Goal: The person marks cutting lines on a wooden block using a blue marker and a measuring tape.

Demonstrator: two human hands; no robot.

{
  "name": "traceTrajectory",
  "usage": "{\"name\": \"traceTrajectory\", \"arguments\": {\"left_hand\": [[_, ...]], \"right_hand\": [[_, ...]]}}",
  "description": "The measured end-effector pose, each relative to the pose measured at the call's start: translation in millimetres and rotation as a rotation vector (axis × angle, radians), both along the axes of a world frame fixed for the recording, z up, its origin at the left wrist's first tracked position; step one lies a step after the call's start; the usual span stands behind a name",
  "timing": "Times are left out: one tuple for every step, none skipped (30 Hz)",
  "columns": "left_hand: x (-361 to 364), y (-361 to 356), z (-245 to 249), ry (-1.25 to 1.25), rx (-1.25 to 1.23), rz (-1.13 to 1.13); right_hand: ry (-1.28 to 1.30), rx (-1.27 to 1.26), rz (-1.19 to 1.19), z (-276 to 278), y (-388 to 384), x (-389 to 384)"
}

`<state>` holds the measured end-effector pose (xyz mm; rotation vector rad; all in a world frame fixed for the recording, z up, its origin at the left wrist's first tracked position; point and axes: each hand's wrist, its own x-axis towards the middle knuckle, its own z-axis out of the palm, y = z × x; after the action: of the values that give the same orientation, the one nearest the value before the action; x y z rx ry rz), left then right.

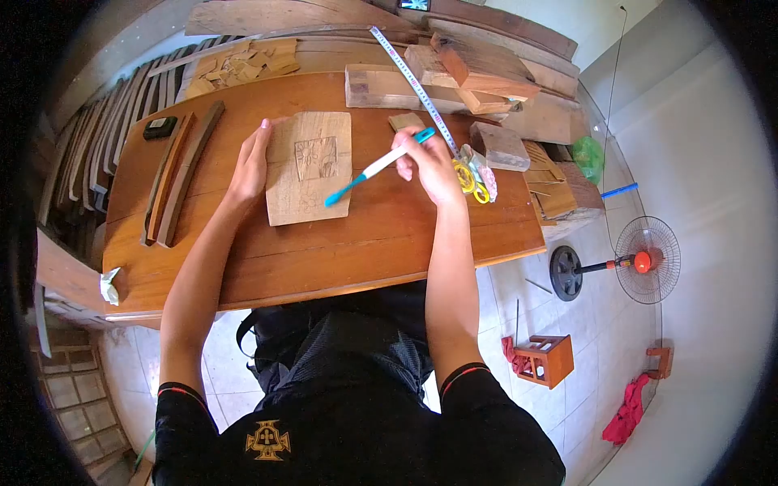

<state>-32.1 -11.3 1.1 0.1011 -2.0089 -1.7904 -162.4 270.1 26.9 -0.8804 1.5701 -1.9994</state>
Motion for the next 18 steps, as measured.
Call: {"name": "traceTrajectory", "arguments": {"left_hand": [[0.0,0.0,-0.2,0.009,0.001,-0.001],[0.9,0.5,0.2,0.003,0.011,-0.009],[2.7,2.3,3.3,-0.002,0.021,-0.018],[3.1,2.8,5.5,-0.007,0.029,-0.027],[3.0,2.6,5.7,-0.007,0.019,-0.021],[2.9,2.2,5.6,-0.007,0.009,-0.016],[2.3,2.0,5.2,-0.006,-0.001,-0.012],[1.7,1.7,3.6,-0.001,-0.002,-0.012],[0.9,0.8,1.2,0.005,-0.003,-0.011],[0.0,0.0,-0.4,0.012,-0.004,-0.009],[-0.4,0.0,-1.6,0.008,-0.007,-0.002],[-0.8,-0.2,-2.3,0.004,-0.012,0.007],[-1.1,-0.6,-2.0,0.000,-0.017,0.014],[-0.9,-0.4,-1.4,0.003,-0.011,0.010],[-0.2,0.3,0.1,0.006,-0.006,0.005],[0.3,1.2,1.2,0.008,0.000,-0.001],[0.6,2.0,1.6,0.011,0.004,0.001],[0.7,2.4,2.0,0.015,0.008,0.004]], "right_hand": [[-0.015,-0.042,-0.025,1.2,0.1,-0.7],[-0.007,-0.047,-0.047,2.4,0.2,-1.3],[0.004,-0.015,-0.021,1.8,1.3,-0.9],[0.016,0.015,0.006,0.6,1.8,-0.3],[0.026,0.044,0.033,-0.5,2.0,0.6],[0.049,0.097,0.061,0.2,1.5,1.8],[0.032,0.066,0.032,0.2,1.1,2.1],[0.015,0.038,0.003,0.0,1.1,2.3],[-0.002,0.010,-0.026,-0.1,0.6,2.1],[-0.002,-0.075,-0.052,-0.6,-1.4,0.3],[0.015,-0.065,-0.042,-0.7,-1.0,0.7],[0.031,-0.056,-0.031,-0.7,-0.4,1.4],[0.047,-0.048,-0.021,-0.6,0.2,1.7],[0.040,0.068,0.016,-1.4,2.1,1.2],[0.038,0.076,0.018,-0.9,2.0,1.4],[0.035,0.084,0.019,0.0,2.0,2.1],[0.032,0.094,0.021,0.3,2.3,2.6],[0.019,0.024,0.011,-0.4,2.6,0.7]]}}
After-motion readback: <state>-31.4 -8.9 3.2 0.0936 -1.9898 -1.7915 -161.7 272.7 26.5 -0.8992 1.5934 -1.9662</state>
